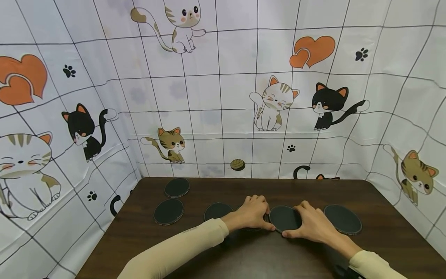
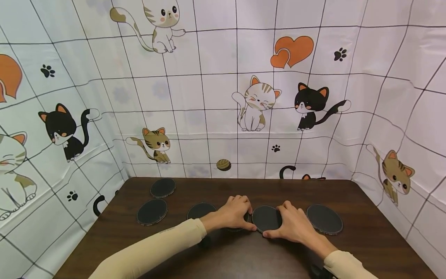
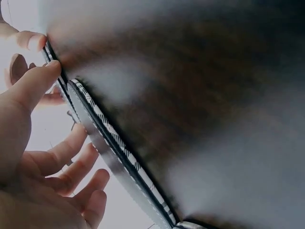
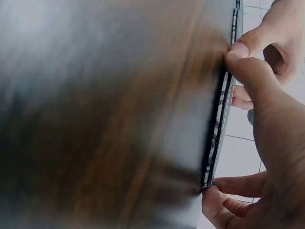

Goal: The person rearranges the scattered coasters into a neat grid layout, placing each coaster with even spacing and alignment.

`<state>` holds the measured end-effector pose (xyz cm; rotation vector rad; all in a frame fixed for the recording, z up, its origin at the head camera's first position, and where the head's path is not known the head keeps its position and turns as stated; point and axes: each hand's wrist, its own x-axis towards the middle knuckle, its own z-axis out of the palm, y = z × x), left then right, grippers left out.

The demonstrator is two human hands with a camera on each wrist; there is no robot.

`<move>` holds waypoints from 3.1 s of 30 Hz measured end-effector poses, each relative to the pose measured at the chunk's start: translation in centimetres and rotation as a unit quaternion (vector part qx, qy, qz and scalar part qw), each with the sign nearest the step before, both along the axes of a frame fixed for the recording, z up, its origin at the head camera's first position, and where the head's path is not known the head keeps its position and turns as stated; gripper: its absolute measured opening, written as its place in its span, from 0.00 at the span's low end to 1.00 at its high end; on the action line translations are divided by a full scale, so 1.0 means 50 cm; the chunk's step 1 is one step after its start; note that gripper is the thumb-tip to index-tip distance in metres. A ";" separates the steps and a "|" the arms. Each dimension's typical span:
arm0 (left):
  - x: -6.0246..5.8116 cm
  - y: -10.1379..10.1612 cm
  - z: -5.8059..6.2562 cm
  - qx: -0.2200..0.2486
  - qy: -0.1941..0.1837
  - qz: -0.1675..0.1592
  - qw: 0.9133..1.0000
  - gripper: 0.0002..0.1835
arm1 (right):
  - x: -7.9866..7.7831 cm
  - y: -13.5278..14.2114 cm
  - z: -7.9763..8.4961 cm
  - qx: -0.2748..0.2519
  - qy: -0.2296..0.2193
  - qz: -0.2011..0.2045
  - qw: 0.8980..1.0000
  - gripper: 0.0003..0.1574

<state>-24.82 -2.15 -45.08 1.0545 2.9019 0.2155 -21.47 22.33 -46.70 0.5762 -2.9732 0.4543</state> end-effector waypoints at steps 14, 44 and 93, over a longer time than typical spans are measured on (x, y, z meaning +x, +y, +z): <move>0.000 0.010 0.009 -0.034 -0.001 0.017 0.999 0.27 | -0.001 -0.002 0.001 0.001 -0.014 -0.002 1.000 0.73; -0.023 0.139 0.041 -0.075 0.005 -0.024 0.997 0.42 | 0.044 0.146 0.040 -0.017 0.028 -0.038 0.999 0.57; -0.042 0.389 0.023 -0.120 -0.042 0.020 0.992 0.27 | 0.026 0.298 0.015 0.028 0.023 -0.102 0.994 0.61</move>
